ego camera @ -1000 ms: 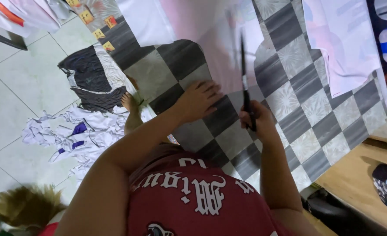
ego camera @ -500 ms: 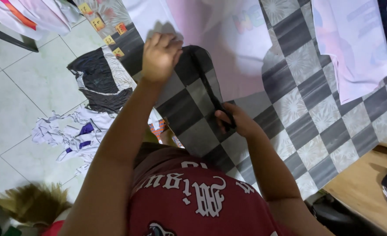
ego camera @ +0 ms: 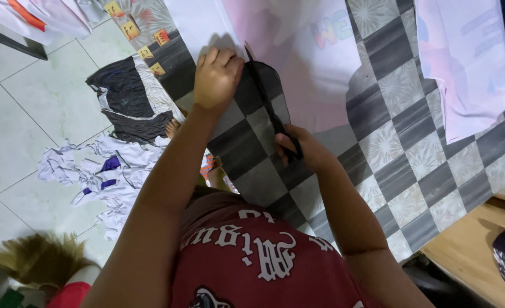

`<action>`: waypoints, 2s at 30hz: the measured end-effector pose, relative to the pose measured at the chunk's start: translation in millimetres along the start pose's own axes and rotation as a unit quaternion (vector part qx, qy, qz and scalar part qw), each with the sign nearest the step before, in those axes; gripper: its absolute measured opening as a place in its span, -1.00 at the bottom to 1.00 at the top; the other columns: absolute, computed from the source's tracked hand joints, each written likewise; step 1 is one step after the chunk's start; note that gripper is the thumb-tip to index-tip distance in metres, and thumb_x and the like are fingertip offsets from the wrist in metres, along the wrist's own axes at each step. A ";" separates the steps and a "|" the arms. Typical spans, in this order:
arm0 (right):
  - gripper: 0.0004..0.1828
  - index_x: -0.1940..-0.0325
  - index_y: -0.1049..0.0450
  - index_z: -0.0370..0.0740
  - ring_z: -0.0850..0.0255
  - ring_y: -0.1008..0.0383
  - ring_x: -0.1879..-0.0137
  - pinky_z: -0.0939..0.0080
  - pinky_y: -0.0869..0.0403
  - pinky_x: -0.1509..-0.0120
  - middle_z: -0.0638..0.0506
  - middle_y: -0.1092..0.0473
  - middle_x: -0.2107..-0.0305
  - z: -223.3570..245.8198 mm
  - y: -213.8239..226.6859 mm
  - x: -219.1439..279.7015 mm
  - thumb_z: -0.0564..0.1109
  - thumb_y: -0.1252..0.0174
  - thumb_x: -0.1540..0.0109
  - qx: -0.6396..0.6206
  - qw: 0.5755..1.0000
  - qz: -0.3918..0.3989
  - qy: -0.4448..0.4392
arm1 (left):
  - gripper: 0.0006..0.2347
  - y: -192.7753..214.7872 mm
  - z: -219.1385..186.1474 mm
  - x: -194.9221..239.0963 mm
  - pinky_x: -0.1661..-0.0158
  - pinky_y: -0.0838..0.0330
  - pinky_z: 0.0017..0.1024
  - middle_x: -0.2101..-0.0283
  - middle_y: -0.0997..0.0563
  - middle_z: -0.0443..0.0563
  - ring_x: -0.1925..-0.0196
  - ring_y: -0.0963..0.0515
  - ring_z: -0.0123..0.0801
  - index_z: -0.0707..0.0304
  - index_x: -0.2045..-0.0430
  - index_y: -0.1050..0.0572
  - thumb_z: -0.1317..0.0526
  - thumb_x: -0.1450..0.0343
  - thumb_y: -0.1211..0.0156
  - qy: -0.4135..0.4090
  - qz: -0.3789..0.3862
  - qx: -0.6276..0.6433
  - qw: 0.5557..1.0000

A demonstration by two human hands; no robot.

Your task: The person cuts a large sheet of white paper with a colorful printed design using scissors. They trim the edges and then fold the paper in half.

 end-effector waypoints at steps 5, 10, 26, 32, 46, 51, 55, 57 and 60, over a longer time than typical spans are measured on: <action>-0.64 0.33 -0.30 -0.18 0.24 -0.36 0.51 0.32 -0.39 0.41 0.02 -0.31 0.57 4.9 2.2 -6.1 0.17 -0.04 -0.19 -0.001 1.000 -0.030 -0.007 | -0.90 -1.2 0.9 -0.1 0.27 -0.31 -0.32 0.37 -0.44 -0.09 0.33 -0.37 -0.24 0.16 0.54 -0.51 0.27 -0.40 -0.16 0.005 0.000 -0.012 1.000; -0.64 0.31 -0.29 -0.17 0.24 -0.39 0.51 0.28 -0.38 0.37 0.02 -0.33 0.56 5.2 3.7 -8.3 0.18 -0.03 -0.18 0.043 0.998 -0.048 -0.023 | -0.92 -0.2 3.0 0.1 0.26 -0.34 -0.31 0.34 -0.47 -0.08 0.31 -0.39 -0.23 0.19 0.52 -0.52 0.29 -0.40 -0.16 0.015 -0.006 0.002 1.000; -0.57 0.40 -0.28 -0.15 0.28 -0.32 0.59 0.34 -0.33 0.50 0.06 -0.30 0.64 -3.6 2.5 -11.3 0.26 -0.05 -0.14 -0.006 0.998 -0.052 0.017 | -0.97 -6.1 5.2 0.8 0.22 -0.34 -0.28 0.30 -0.48 -0.04 0.25 -0.41 -0.19 0.21 0.43 -0.53 0.29 -0.39 -0.18 0.023 0.025 -0.003 0.999; -0.63 0.46 -0.24 -0.16 0.25 -0.30 0.60 0.29 -0.36 0.50 0.07 -0.22 0.72 1.1 -0.1 -8.3 0.16 -0.07 -0.17 0.022 0.997 -0.079 0.011 | -0.93 -5.0 5.5 1.0 0.23 -0.35 -0.26 0.33 -0.46 -0.03 0.30 -0.39 -0.18 0.22 0.49 -0.54 0.27 -0.38 -0.19 0.019 0.010 -0.012 1.000; -0.58 0.33 -0.27 -0.16 0.23 -0.30 0.51 0.29 -0.32 0.39 0.02 -0.27 0.59 51.7 -6.5 -25.7 0.25 0.04 -0.17 -0.006 0.999 -0.041 0.009 | -0.94 -2.1 8.3 1.3 0.27 -0.30 -0.28 0.32 -0.47 -0.05 0.29 -0.40 -0.20 0.16 0.44 -0.53 0.24 -0.40 -0.15 0.025 0.012 -0.009 1.000; -0.57 0.41 -0.24 -0.16 0.23 -0.29 0.58 0.28 -0.31 0.46 0.04 -0.26 0.64 42.3 0.3 -37.5 0.26 0.02 -0.17 0.008 0.999 -0.047 0.020 | -0.96 3.5 7.4 -0.9 0.31 -0.28 -0.30 0.33 -0.46 -0.07 0.31 -0.39 -0.22 0.15 0.43 -0.52 0.26 -0.40 -0.15 0.029 -0.001 0.007 1.000; -0.61 0.48 -0.20 -0.14 0.25 -0.26 0.61 0.29 -0.27 0.50 0.04 -0.24 0.67 39.0 3.5 -40.0 0.19 -0.04 -0.17 -0.005 0.998 -0.063 0.024 | -0.96 8.1 4.9 -4.0 0.31 -0.29 -0.31 0.34 -0.46 -0.07 0.33 -0.39 -0.23 0.17 0.45 -0.52 0.27 -0.40 -0.16 0.027 -0.008 0.004 1.000; -0.63 0.50 -0.17 -0.12 0.25 -0.23 0.61 0.29 -0.25 0.51 0.05 -0.21 0.68 39.5 3.1 -39.6 0.14 -0.04 -0.19 -0.007 0.997 -0.065 0.032 | -0.97 9.7 4.1 -4.7 0.31 -0.29 -0.32 0.34 -0.46 -0.07 0.33 -0.39 -0.24 0.17 0.47 -0.52 0.29 -0.39 -0.17 0.025 -0.012 0.008 1.000; -0.72 0.45 -0.21 -0.09 0.28 -0.24 0.62 0.32 -0.28 0.52 0.09 -0.19 0.70 40.4 5.0 -37.6 0.07 -0.06 -0.21 0.020 0.996 -0.077 0.030 | -0.96 4.6 6.5 -3.2 0.32 -0.29 -0.31 0.35 -0.47 -0.06 0.33 -0.39 -0.23 0.21 0.46 -0.52 0.28 -0.38 -0.21 0.024 -0.012 0.004 1.000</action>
Point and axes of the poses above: each hand's wrist, its own x-axis away from the middle knuckle, its own y-axis out of the back of the hand, z = x × y, the point moved 10 cm from there along -x, towards the middle knuckle
